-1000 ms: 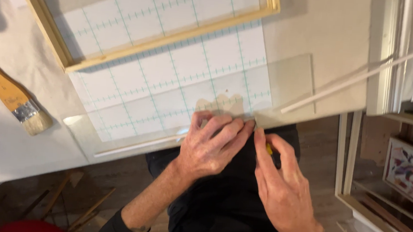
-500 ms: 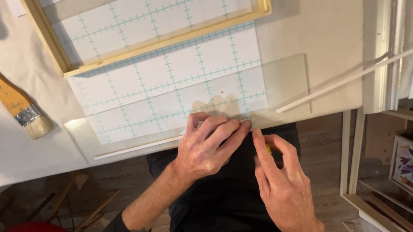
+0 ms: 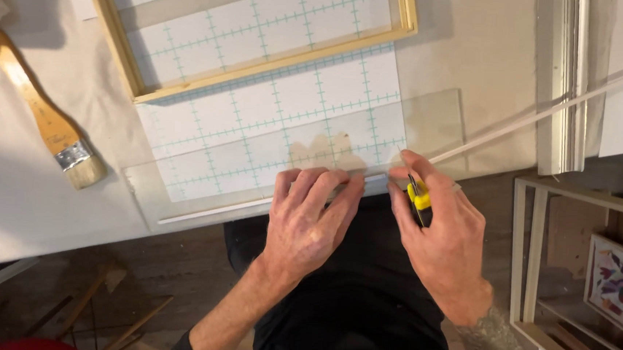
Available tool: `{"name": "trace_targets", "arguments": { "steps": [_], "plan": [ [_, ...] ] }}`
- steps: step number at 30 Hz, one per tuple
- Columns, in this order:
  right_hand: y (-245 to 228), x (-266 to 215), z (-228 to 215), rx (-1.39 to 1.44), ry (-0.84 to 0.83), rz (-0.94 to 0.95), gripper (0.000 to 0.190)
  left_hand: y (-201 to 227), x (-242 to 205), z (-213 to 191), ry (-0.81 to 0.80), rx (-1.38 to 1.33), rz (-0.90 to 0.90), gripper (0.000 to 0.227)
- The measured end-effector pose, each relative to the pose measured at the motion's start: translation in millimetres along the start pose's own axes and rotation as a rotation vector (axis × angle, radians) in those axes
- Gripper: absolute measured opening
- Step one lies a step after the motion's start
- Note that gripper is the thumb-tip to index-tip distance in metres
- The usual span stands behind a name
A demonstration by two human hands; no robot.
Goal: The person takes thin white spacer strips from a bundle on the worktable, measures one against a wooden picture frame, cuts it to length with a utility knife, trims and fits the cut ends, and presses the finished strip into the rebate of the frame alongside the glass.
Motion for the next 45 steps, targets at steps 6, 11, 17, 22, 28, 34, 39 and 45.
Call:
{"name": "trace_targets", "arguments": {
  "steps": [6,11,17,22,28,34,39,45],
  "plan": [
    [-7,4,5,-0.181,-0.027,-0.063,0.039,-1,-4,-2,-0.005,0.033,-0.060,0.023],
    [-6,1,6,-0.193,-0.040,-0.077,0.036,5,-10,-16,0.033,0.049,-0.038,0.021],
    [-18,-30,1,-0.027,-0.061,0.160,0.035,17,-36,-118,0.191,-0.009,-0.001,0.022],
    [-12,-79,103,0.205,-0.669,0.306,0.030,8,-117,-176,0.365,0.039,-0.149,0.024],
    [-44,-115,275,0.285,-1.057,0.048,0.022,11,-204,-199,0.451,0.096,-0.418,0.023],
    [-45,-116,303,0.233,-0.839,-0.139,0.018,7,-235,-196,0.386,0.166,-0.528,0.025],
    [-12,-111,210,0.345,-0.693,0.044,0.025,-8,-219,-175,0.325,0.068,-0.487,0.027],
    [-1,-104,101,0.317,-0.449,0.342,0.021,-8,-161,-149,0.242,-0.027,-0.241,0.031]
  ]
}}
Point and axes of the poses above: each hand's wrist, its own x-axis towards the middle knuckle, its own z-axis out of the palm, y = z × x, the point moved 7 cm from there along x, towards the middle knuckle, and after that the axes turned 13 degrees about x, right-handed, at the moved point
